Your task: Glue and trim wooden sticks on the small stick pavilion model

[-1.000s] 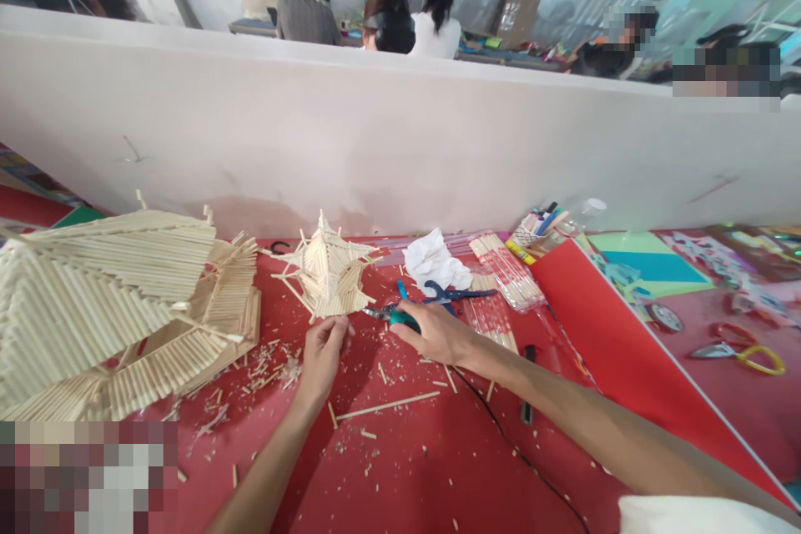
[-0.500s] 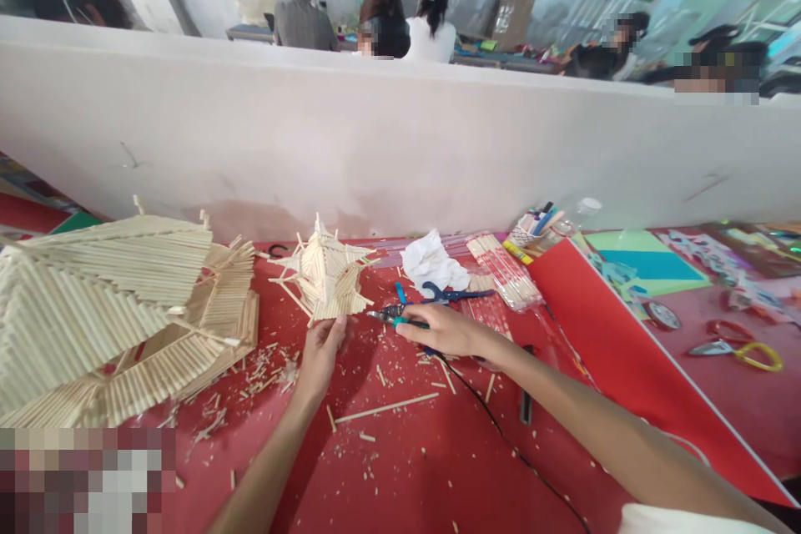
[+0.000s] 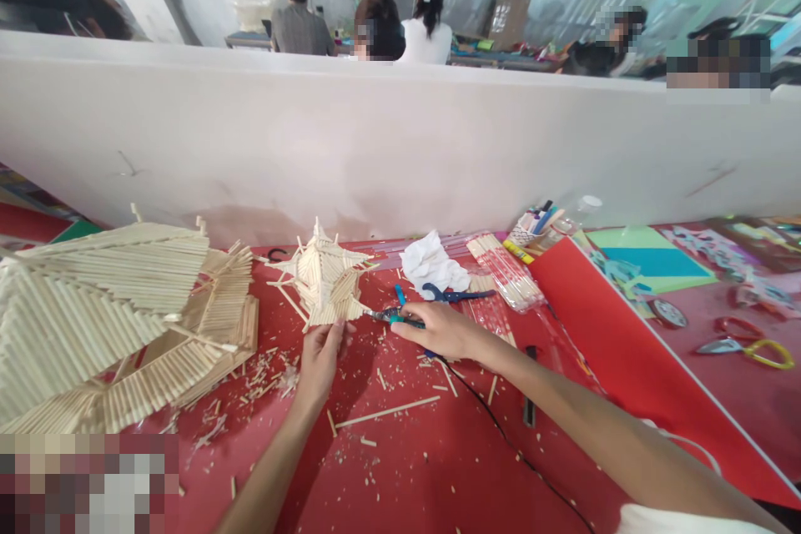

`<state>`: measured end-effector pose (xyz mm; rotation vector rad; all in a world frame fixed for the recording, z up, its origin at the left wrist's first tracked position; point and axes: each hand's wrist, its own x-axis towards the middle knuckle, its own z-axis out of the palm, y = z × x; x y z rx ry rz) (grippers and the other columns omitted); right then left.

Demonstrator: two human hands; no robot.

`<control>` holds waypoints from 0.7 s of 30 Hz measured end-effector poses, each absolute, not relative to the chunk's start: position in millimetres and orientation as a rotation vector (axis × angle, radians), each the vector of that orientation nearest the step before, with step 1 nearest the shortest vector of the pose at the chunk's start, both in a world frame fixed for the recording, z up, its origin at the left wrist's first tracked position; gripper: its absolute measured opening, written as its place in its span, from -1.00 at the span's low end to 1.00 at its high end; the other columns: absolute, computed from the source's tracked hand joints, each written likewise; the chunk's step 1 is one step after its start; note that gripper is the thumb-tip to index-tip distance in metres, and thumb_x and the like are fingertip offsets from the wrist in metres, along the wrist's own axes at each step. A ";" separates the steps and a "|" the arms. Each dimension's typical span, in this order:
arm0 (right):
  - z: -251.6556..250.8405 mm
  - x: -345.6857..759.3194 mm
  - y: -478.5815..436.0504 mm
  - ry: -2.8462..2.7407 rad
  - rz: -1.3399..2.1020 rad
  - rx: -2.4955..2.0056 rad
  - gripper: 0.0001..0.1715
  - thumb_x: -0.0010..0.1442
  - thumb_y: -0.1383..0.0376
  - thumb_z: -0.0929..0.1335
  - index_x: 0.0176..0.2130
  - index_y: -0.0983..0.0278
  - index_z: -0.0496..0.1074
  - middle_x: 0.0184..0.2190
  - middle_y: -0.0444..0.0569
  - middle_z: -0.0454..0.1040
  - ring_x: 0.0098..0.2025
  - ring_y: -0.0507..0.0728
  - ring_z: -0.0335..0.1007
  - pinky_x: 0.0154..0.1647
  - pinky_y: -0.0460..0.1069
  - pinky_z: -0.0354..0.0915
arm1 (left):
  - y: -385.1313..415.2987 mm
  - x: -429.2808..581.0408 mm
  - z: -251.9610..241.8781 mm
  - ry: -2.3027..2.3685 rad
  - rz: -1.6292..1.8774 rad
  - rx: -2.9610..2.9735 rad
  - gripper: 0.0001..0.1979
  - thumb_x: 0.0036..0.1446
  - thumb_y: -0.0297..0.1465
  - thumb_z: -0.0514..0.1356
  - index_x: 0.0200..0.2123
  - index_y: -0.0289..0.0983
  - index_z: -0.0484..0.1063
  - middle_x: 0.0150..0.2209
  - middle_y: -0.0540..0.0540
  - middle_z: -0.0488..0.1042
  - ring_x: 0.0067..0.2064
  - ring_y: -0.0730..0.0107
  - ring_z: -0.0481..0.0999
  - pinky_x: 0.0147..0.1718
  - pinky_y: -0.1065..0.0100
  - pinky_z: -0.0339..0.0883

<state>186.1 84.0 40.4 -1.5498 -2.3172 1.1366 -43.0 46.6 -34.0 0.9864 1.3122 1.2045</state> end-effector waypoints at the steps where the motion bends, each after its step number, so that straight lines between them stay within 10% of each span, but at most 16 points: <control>1: 42.3 185.8 82.9 -2.320 1.137 -1.550 -0.61 0.32 -0.02 0.30 -0.16 0.20 0.49 -0.10 0.07 0.60 -0.07 0.30 0.53 -0.06 0.13 0.35 | 46.3 -43.4 -33.4 1.315 1.199 0.986 -0.34 0.01 0.21 0.21 -0.48 -0.35 0.53 -0.61 0.02 0.30 -0.54 0.46 0.21 -0.54 0.41 0.05; 21: 44.9 180.2 80.5 -2.364 1.151 -1.562 -0.61 0.32 -0.03 0.28 -0.19 0.21 0.46 -0.15 0.04 0.60 -0.13 0.26 0.52 -0.15 0.09 0.30 | 45.8 -44.6 -33.8 1.321 1.194 1.002 -0.35 0.04 0.20 0.19 -0.51 -0.35 0.51 -0.62 0.02 0.29 -0.54 0.46 0.21 -0.53 0.40 0.06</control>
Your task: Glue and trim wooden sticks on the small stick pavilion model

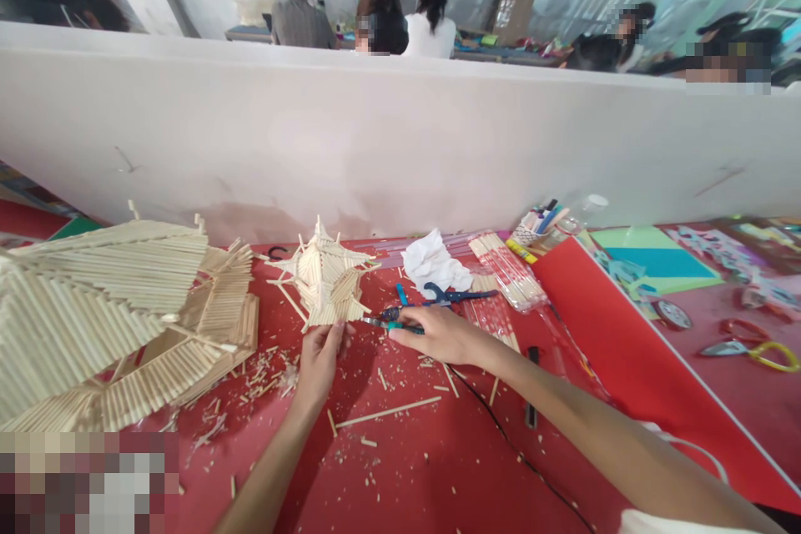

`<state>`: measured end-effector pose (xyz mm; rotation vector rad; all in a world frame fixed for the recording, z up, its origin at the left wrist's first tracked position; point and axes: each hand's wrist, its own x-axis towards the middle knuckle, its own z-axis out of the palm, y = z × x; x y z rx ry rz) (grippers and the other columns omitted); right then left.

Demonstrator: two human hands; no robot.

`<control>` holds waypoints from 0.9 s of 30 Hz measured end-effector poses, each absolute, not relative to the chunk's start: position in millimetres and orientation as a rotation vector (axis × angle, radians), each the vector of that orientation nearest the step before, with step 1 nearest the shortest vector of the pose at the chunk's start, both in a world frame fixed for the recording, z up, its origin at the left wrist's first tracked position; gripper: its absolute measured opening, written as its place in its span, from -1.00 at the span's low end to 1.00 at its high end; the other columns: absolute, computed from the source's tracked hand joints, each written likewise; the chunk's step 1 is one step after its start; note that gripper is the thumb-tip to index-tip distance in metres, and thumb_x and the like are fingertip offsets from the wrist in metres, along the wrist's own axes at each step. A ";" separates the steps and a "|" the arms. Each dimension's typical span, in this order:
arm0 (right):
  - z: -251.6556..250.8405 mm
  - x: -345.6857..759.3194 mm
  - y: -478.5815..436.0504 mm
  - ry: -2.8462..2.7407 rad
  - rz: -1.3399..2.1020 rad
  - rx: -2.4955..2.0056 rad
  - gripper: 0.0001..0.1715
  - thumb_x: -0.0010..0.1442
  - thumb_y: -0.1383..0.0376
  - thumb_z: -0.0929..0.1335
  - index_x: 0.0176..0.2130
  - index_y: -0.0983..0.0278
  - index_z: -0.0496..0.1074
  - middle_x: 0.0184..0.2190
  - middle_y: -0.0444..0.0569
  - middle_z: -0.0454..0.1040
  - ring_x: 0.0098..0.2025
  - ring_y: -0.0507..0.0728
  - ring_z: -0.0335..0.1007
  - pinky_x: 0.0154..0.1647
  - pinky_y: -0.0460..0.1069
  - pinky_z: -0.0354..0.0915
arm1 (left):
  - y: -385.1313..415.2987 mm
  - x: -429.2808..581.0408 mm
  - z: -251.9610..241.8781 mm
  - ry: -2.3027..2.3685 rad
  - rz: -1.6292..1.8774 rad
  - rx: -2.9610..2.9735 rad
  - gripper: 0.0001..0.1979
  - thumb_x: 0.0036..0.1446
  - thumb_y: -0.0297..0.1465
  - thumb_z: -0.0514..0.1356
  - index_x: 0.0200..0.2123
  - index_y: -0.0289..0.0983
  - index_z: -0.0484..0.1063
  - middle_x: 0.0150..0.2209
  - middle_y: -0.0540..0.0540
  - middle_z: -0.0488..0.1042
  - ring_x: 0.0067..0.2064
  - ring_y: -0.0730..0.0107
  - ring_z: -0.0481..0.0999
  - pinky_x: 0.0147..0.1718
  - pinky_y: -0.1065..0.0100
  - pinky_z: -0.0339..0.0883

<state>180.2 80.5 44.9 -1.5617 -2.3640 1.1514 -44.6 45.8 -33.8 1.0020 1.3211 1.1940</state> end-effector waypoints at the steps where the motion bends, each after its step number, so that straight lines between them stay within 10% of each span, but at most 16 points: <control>1: 43.9 180.2 80.7 -2.356 1.158 -1.559 -0.61 0.32 -0.03 0.28 -0.18 0.21 0.46 -0.15 0.04 0.60 -0.12 0.26 0.52 -0.13 0.09 0.31 | 45.8 -44.6 -33.7 1.319 1.193 1.001 -0.35 0.04 0.20 0.20 -0.50 -0.35 0.52 -0.61 0.02 0.29 -0.54 0.46 0.21 -0.53 0.40 0.06; 27: 47.2 175.1 83.4 -2.404 1.230 -1.586 -0.57 0.34 -0.04 0.25 -0.20 0.24 0.45 -0.23 0.02 0.58 -0.24 0.21 0.48 -0.23 0.04 0.24 | 45.5 -45.9 -36.1 1.325 1.192 1.026 -0.34 0.07 0.19 0.17 -0.48 -0.36 0.53 -0.60 0.01 0.31 -0.52 0.45 0.24 -0.51 0.41 0.08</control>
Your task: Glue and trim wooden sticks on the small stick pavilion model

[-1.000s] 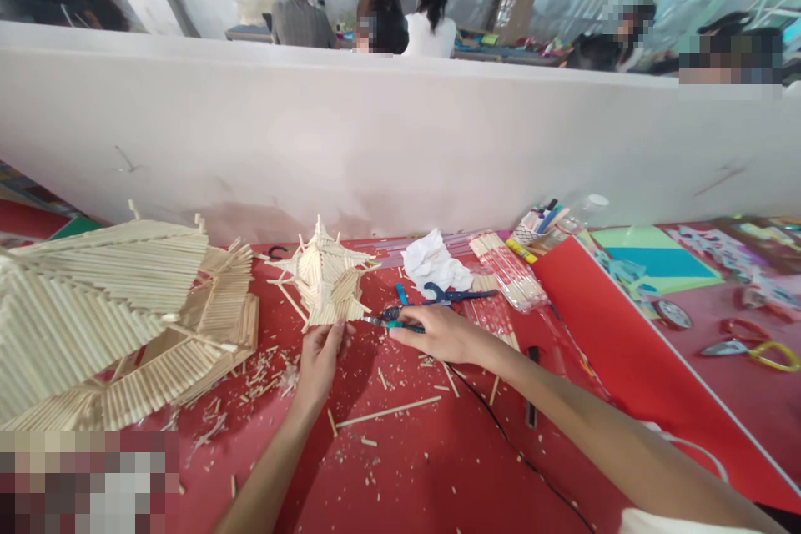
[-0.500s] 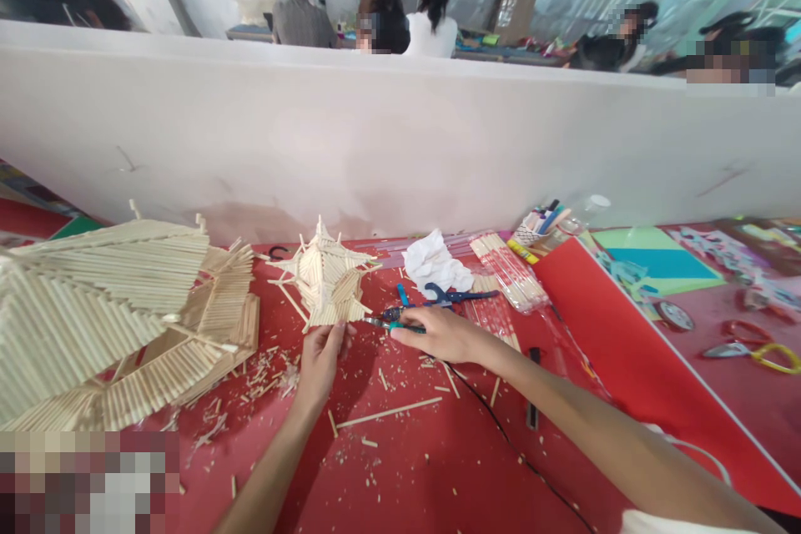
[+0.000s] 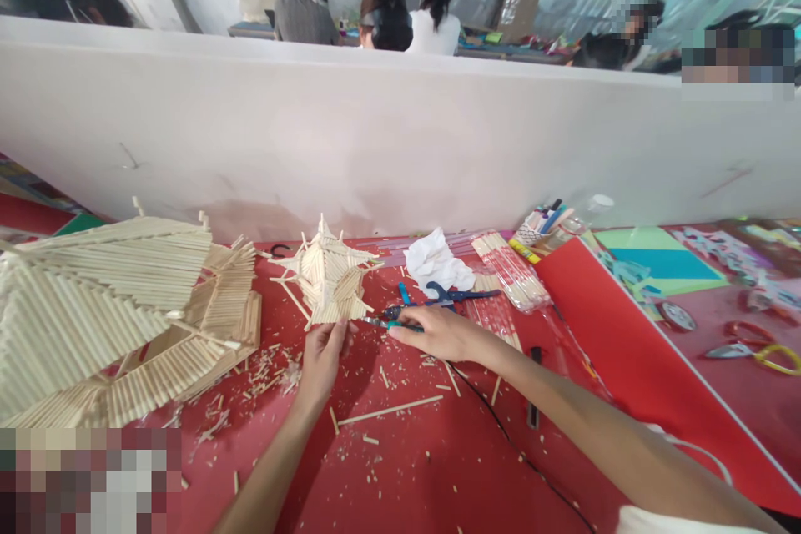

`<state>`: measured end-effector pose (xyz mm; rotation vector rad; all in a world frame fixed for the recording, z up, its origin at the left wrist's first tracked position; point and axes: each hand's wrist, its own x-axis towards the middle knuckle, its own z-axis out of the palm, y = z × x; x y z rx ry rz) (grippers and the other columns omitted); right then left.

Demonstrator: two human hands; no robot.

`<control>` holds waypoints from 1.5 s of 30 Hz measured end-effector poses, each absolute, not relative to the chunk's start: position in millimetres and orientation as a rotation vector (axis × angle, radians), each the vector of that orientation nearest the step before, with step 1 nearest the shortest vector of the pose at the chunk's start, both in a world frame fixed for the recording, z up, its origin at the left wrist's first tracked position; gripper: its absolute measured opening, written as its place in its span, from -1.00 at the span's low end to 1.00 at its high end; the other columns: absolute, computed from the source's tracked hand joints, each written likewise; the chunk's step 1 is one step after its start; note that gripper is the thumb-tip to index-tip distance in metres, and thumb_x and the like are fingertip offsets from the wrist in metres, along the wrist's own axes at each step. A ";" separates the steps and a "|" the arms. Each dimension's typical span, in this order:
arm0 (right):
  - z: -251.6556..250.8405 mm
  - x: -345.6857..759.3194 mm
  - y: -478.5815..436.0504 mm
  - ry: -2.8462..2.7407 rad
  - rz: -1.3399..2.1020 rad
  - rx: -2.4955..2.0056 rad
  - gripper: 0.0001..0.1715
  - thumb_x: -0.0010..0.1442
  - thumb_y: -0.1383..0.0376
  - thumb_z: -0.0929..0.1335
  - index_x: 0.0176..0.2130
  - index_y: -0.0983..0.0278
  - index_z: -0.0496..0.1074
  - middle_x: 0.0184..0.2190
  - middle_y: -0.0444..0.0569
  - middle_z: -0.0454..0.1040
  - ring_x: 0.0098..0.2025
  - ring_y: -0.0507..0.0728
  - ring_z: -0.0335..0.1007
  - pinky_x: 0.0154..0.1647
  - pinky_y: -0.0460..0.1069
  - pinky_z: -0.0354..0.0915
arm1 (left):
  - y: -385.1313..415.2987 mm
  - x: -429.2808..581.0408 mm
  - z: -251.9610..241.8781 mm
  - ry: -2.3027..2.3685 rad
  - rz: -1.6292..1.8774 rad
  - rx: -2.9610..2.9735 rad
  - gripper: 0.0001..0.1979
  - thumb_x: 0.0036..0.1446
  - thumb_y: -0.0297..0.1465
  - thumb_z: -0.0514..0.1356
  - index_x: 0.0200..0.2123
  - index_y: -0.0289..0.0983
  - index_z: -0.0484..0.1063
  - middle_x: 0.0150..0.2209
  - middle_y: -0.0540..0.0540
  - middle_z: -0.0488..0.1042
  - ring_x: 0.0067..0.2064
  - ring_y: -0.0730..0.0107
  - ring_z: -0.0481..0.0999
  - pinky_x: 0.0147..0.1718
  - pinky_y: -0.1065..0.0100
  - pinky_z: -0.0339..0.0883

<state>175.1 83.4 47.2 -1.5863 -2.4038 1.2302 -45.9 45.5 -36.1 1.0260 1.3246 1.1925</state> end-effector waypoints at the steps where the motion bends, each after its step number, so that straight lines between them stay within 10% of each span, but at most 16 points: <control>1: 47.6 175.0 83.1 -2.402 1.226 -1.583 -0.57 0.34 -0.04 0.25 -0.19 0.24 0.46 -0.23 0.03 0.58 -0.23 0.21 0.48 -0.23 0.04 0.25 | 45.4 -45.9 -36.2 1.326 1.193 1.028 -0.34 0.06 0.19 0.17 -0.47 -0.37 0.54 -0.60 0.01 0.31 -0.52 0.45 0.24 -0.51 0.41 0.08; 25: 43.8 172.1 69.5 -2.365 1.148 -1.610 -0.53 0.38 -0.01 0.21 -0.08 0.25 0.48 -0.09 0.08 0.59 -0.04 0.28 0.49 -0.02 0.09 0.27 | 45.4 -45.1 -35.7 1.318 1.193 1.028 -0.39 0.11 0.13 0.18 -0.47 -0.36 0.55 -0.59 0.01 0.33 -0.52 0.45 0.25 -0.50 0.41 0.10; 38: 41.1 174.2 69.9 -2.328 1.361 -1.609 -0.47 0.41 -0.06 0.14 -0.25 0.25 0.43 -0.32 -0.03 0.52 -0.25 0.18 0.41 -0.19 0.04 0.28 | 44.7 -44.0 -35.2 1.303 1.217 1.025 -0.44 0.13 0.08 0.19 -0.46 -0.34 0.55 -0.59 0.00 0.35 -0.52 0.44 0.25 -0.51 0.41 0.11; 45: 42.2 170.7 47.0 -2.440 1.023 -1.375 -0.62 0.37 0.12 0.25 0.07 0.26 0.35 0.02 0.15 0.44 0.07 0.27 0.36 0.12 0.16 0.27 | 43.0 -48.1 -32.8 1.198 1.206 1.022 -0.40 0.16 0.11 0.15 -0.44 -0.34 0.57 -0.60 0.00 0.35 -0.52 0.44 0.27 -0.49 0.40 0.15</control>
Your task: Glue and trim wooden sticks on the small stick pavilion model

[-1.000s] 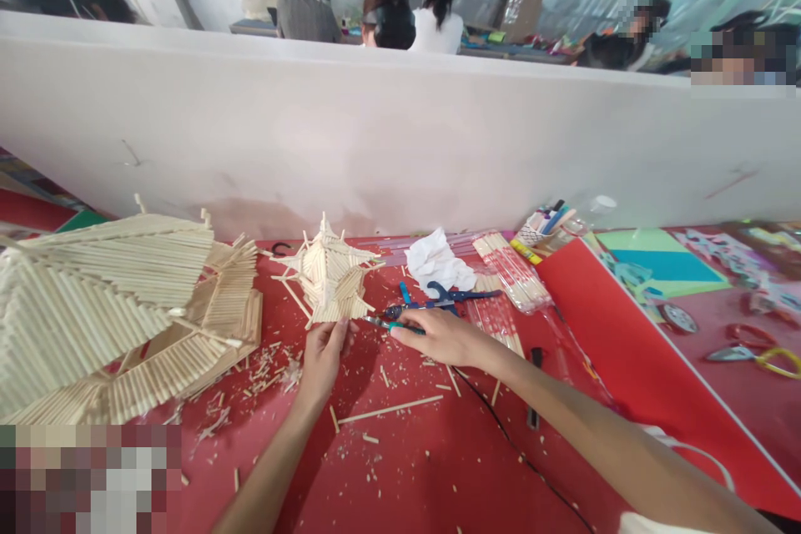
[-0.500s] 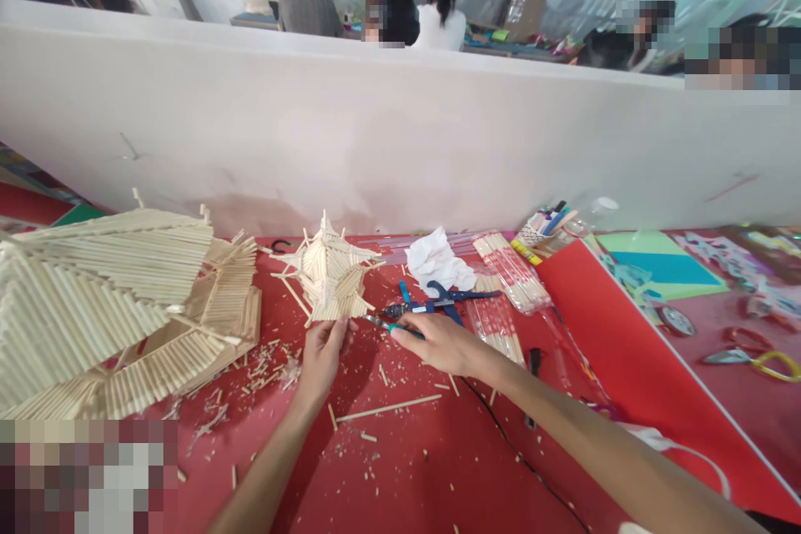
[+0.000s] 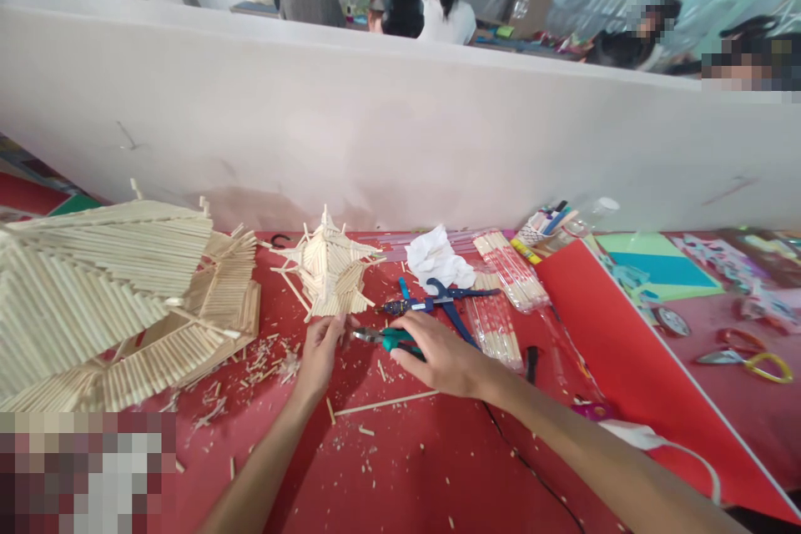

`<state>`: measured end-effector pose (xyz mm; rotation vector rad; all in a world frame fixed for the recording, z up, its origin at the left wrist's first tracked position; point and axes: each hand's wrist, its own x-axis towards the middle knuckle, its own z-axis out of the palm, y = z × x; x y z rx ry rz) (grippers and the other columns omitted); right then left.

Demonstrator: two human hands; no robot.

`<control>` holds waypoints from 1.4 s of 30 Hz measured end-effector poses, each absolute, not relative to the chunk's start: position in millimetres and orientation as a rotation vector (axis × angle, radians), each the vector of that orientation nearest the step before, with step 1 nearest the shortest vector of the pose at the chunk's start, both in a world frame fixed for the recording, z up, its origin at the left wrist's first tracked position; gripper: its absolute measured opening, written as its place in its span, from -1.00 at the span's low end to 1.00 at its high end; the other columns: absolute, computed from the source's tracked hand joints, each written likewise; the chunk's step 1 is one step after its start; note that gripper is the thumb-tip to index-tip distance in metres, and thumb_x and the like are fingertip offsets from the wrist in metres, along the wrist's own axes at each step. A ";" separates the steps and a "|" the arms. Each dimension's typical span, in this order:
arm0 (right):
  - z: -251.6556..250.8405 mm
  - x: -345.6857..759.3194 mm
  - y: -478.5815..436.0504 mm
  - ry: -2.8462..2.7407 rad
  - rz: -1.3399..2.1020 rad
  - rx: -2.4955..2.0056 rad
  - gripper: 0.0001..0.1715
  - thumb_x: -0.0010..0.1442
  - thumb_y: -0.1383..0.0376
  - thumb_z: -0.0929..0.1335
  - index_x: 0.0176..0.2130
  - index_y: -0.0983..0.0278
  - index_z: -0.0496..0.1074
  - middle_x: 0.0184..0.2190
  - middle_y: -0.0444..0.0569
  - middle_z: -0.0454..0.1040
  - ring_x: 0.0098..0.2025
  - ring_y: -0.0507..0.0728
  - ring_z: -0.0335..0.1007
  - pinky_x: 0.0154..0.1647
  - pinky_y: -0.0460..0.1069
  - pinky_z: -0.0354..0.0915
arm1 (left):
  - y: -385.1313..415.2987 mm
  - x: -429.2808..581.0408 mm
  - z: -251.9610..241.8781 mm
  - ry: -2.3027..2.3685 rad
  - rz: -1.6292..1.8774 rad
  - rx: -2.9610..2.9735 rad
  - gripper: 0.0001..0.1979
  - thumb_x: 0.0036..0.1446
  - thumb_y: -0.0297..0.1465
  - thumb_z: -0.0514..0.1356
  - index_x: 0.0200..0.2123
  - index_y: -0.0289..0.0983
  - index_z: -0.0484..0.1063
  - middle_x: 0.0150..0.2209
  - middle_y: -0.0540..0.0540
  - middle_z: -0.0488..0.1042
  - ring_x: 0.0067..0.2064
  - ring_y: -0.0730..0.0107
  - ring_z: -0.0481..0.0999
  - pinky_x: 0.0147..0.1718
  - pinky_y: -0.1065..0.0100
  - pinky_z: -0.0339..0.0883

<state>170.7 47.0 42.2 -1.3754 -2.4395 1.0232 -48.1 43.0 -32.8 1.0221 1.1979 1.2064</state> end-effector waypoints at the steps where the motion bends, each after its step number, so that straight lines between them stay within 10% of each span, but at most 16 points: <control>1: 40.8 169.1 43.2 -2.458 0.864 -1.351 -0.63 0.35 0.16 0.26 0.07 0.27 0.35 0.02 0.17 0.43 0.07 0.28 0.35 0.12 0.18 0.27 | 41.9 -48.7 -32.8 1.136 1.185 1.034 -0.41 0.17 0.11 0.15 -0.39 -0.35 0.58 -0.57 -0.03 0.40 -0.50 0.42 0.30 -0.47 0.40 0.19; 5: 29.1 162.6 34.9 -2.509 0.334 -1.294 -0.62 0.33 0.19 0.29 0.07 0.32 0.37 -0.02 0.24 0.43 0.02 0.36 0.33 0.07 0.26 0.30 | 34.9 -41.5 -31.9 0.890 1.070 1.048 -0.41 0.05 0.09 0.29 -0.15 -0.34 0.58 -0.32 -0.19 0.59 -0.33 0.28 0.50 -0.29 0.32 0.37; 10: 13.6 155.3 27.8 -2.572 0.084 -1.352 -0.53 0.34 0.10 0.29 0.07 0.37 0.42 -0.03 0.34 0.43 0.00 0.43 0.34 0.03 0.34 0.27 | 25.7 -22.0 -33.4 1.005 1.177 0.999 -0.54 0.01 -0.01 0.36 -0.31 -0.32 0.59 -0.28 -0.20 0.63 -0.24 0.19 0.56 -0.18 0.26 0.42; 23: 16.2 191.2 55.5 -2.463 1.801 -0.925 -0.16 0.30 -0.28 0.16 0.07 0.34 0.44 -0.11 0.03 0.52 -0.09 0.19 0.43 -0.03 0.03 0.33 | 30.6 -51.9 -25.8 0.774 0.881 1.451 -0.74 0.16 -0.21 0.33 -0.21 -0.27 0.64 -0.23 -0.21 0.65 -0.20 0.19 0.61 -0.14 0.27 0.42; 42: 53.4 187.1 71.7 -2.533 1.255 -1.552 -0.42 0.33 -0.15 0.22 -0.04 0.18 0.53 -0.12 0.07 0.59 -0.10 0.32 0.50 -0.09 0.11 0.31 | 49.2 -49.6 -39.3 1.175 1.192 0.981 -0.43 0.05 0.10 0.25 -0.39 -0.36 0.59 -0.46 -0.15 0.56 -0.43 0.35 0.47 -0.36 0.36 0.33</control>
